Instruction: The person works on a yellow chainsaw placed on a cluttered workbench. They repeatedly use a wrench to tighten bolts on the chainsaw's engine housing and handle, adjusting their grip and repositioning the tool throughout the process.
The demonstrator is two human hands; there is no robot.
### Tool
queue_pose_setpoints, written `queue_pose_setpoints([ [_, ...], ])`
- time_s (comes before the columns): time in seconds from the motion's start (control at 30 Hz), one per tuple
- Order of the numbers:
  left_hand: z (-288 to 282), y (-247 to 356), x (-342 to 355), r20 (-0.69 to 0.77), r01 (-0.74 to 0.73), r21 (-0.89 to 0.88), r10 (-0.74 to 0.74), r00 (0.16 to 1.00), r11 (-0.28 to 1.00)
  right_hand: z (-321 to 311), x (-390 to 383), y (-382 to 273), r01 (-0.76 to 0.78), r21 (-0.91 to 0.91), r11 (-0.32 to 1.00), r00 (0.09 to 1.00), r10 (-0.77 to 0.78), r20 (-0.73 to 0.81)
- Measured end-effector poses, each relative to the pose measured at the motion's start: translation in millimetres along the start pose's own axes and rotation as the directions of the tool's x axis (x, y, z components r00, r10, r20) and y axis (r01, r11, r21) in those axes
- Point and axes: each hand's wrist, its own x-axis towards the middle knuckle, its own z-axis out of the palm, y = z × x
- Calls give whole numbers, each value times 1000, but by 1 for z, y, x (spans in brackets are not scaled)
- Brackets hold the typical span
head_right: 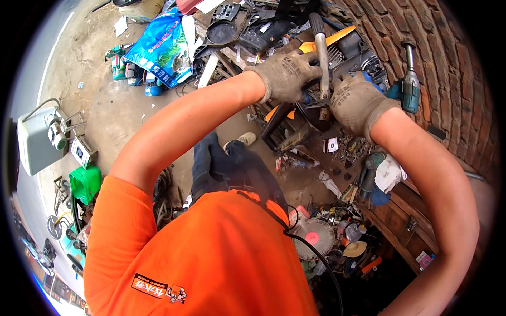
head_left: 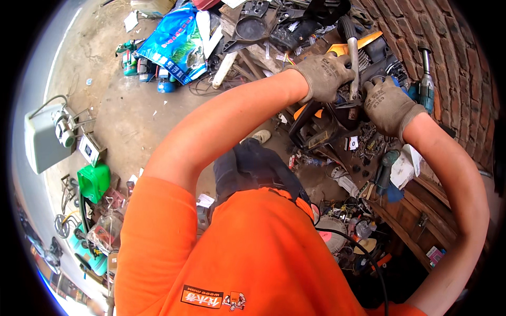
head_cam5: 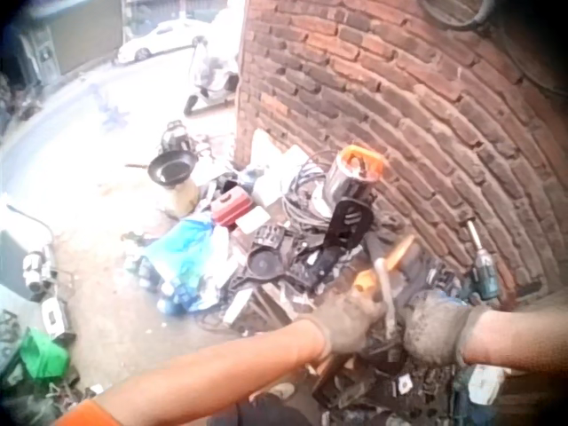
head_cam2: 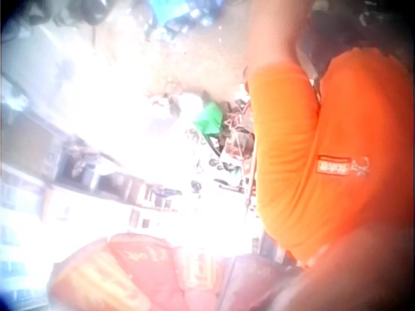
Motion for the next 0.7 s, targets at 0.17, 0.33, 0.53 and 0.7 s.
queue_pose_setpoints([
  [0.17, -1, 1, 3, 56, -10, -7, 10, 998, 1000, 9, -3, 6, -67, 262, 963, 994, 42, 99],
  [0.33, -4, -5, -5, 44, 29, 10, -29, 999, 1000, 18, -3, -31, -288, 279, 916, 956, 256, 146],
  [0.53, 4, 1, 2, 34, -70, -21, 71, 997, 997, 9, -13, -89, -459, 25, 888, 886, 455, 93],
  [0.7, 0, -10, -2, 44, -3, -8, 4, 999, 1000, -15, 2, -41, -386, 499, 776, 914, 248, 322],
])
